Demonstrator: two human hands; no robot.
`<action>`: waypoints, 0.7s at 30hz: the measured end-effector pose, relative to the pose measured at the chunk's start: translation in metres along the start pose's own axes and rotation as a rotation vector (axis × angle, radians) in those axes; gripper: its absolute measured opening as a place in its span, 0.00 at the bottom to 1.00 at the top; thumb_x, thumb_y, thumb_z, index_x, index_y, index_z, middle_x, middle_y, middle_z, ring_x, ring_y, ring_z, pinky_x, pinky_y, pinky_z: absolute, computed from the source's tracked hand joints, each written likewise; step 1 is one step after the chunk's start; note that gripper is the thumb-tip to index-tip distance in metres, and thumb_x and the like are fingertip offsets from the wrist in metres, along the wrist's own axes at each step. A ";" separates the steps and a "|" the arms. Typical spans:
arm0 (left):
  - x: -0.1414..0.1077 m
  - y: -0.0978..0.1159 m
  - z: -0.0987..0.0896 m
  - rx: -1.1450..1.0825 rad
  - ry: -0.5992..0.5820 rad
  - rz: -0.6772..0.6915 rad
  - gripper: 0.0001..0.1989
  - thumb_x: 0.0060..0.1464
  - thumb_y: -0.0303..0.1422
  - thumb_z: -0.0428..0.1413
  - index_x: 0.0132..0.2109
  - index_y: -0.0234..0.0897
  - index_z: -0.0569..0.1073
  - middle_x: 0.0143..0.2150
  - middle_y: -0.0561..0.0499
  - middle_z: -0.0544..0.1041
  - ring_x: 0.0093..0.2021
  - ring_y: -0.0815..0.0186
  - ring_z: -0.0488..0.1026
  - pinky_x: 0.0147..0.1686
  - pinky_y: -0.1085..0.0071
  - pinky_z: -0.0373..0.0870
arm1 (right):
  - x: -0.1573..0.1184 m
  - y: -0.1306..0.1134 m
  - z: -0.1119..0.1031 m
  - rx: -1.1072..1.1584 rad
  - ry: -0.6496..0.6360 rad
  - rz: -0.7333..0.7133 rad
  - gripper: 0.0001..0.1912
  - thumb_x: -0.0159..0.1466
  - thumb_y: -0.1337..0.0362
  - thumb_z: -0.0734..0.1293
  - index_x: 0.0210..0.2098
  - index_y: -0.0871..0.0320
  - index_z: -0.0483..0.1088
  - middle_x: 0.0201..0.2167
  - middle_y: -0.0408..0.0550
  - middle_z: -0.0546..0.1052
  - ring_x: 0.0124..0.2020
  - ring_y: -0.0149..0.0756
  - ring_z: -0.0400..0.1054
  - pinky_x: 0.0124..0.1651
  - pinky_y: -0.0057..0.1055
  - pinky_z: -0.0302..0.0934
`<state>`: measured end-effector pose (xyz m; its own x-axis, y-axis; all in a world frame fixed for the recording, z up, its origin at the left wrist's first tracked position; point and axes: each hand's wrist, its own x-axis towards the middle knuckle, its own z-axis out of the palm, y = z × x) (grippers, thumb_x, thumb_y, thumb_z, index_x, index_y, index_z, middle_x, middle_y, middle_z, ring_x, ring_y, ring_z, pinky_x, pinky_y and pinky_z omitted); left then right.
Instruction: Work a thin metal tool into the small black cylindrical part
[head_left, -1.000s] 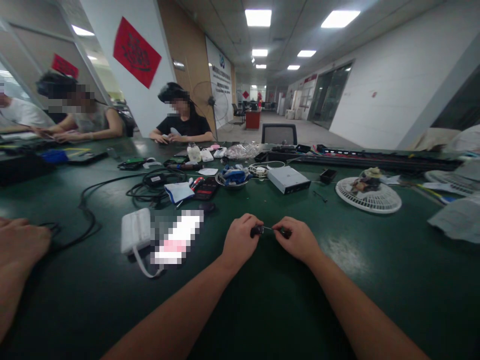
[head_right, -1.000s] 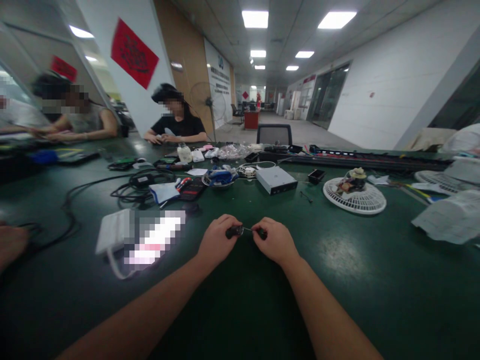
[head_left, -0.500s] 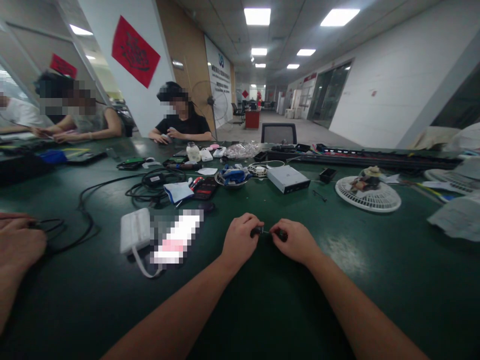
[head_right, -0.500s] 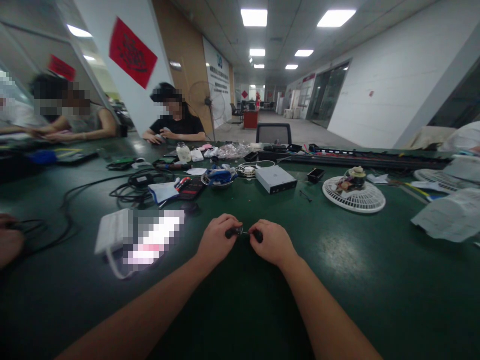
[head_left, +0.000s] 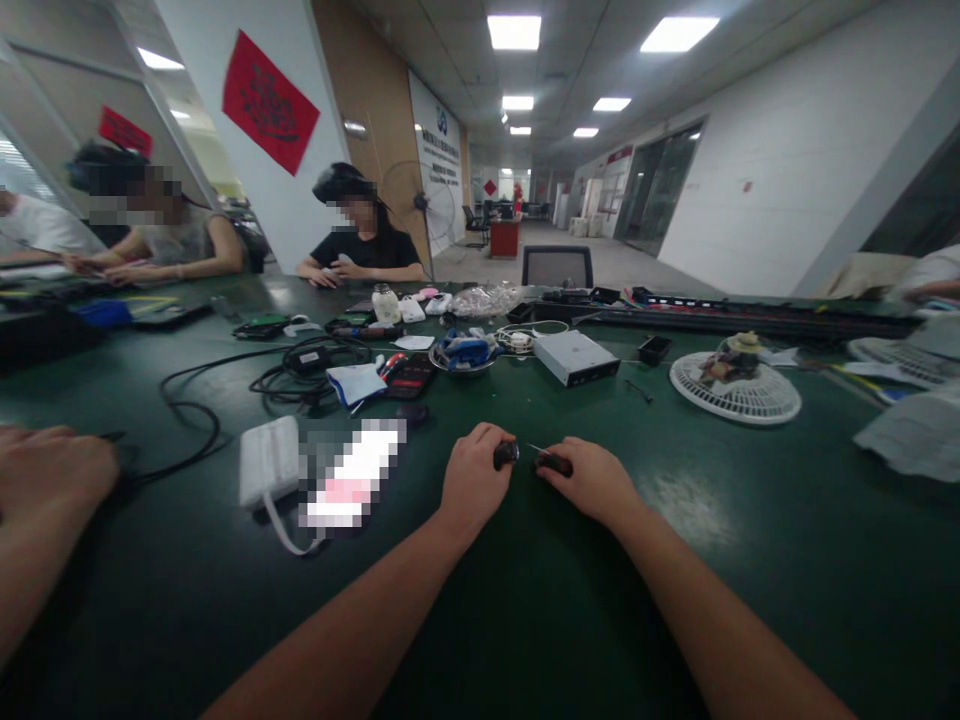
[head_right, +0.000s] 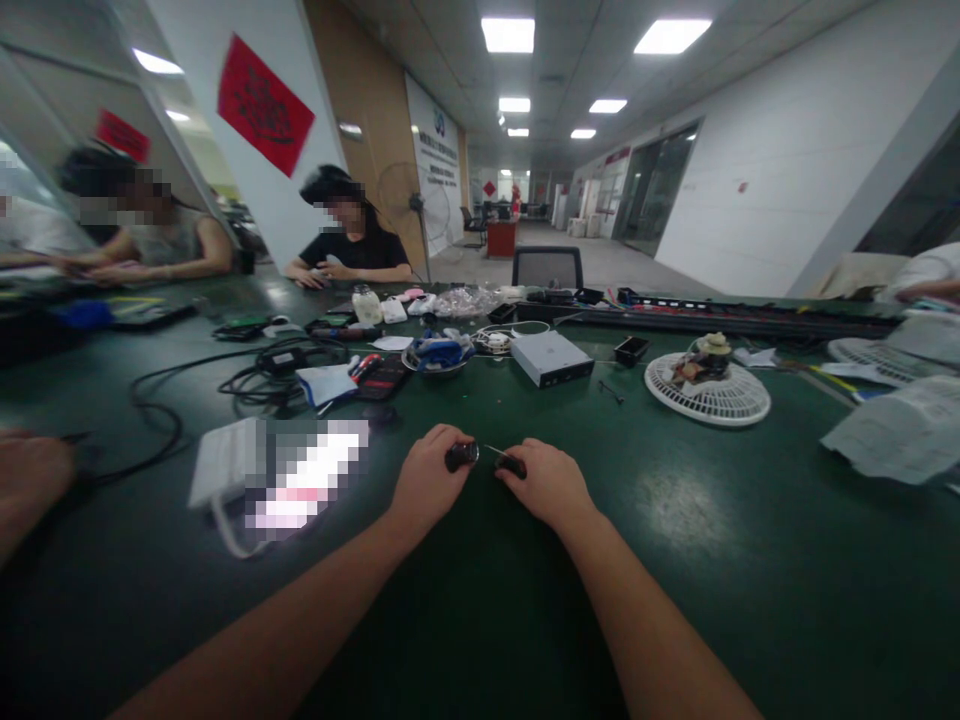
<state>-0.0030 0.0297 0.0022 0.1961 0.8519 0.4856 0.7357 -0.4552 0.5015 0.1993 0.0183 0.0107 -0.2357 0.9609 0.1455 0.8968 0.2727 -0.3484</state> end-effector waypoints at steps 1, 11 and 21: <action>0.000 0.000 0.000 -0.003 -0.004 0.002 0.11 0.53 0.22 0.59 0.42 0.41 0.75 0.45 0.52 0.76 0.46 0.61 0.73 0.47 0.64 0.67 | 0.000 0.000 0.000 0.005 -0.002 -0.002 0.09 0.65 0.53 0.68 0.40 0.48 0.78 0.34 0.44 0.76 0.33 0.36 0.70 0.32 0.30 0.53; 0.000 -0.002 0.001 -0.025 -0.020 0.025 0.12 0.52 0.22 0.61 0.42 0.41 0.75 0.45 0.52 0.76 0.46 0.61 0.73 0.47 0.63 0.67 | 0.005 0.014 0.009 0.338 0.208 0.028 0.16 0.71 0.60 0.56 0.31 0.56 0.71 0.27 0.45 0.75 0.30 0.35 0.68 0.34 0.31 0.55; -0.001 0.001 -0.001 -0.042 -0.055 0.069 0.13 0.52 0.20 0.60 0.42 0.41 0.74 0.45 0.52 0.76 0.46 0.61 0.73 0.46 0.63 0.68 | 0.016 0.022 0.017 0.940 0.278 0.145 0.20 0.62 0.51 0.70 0.44 0.60 0.76 0.34 0.49 0.81 0.30 0.36 0.73 0.37 0.33 0.65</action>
<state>-0.0028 0.0283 0.0032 0.2811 0.8306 0.4808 0.6919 -0.5226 0.4982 0.2092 0.0406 -0.0102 0.0570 0.9753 0.2135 0.2200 0.1963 -0.9556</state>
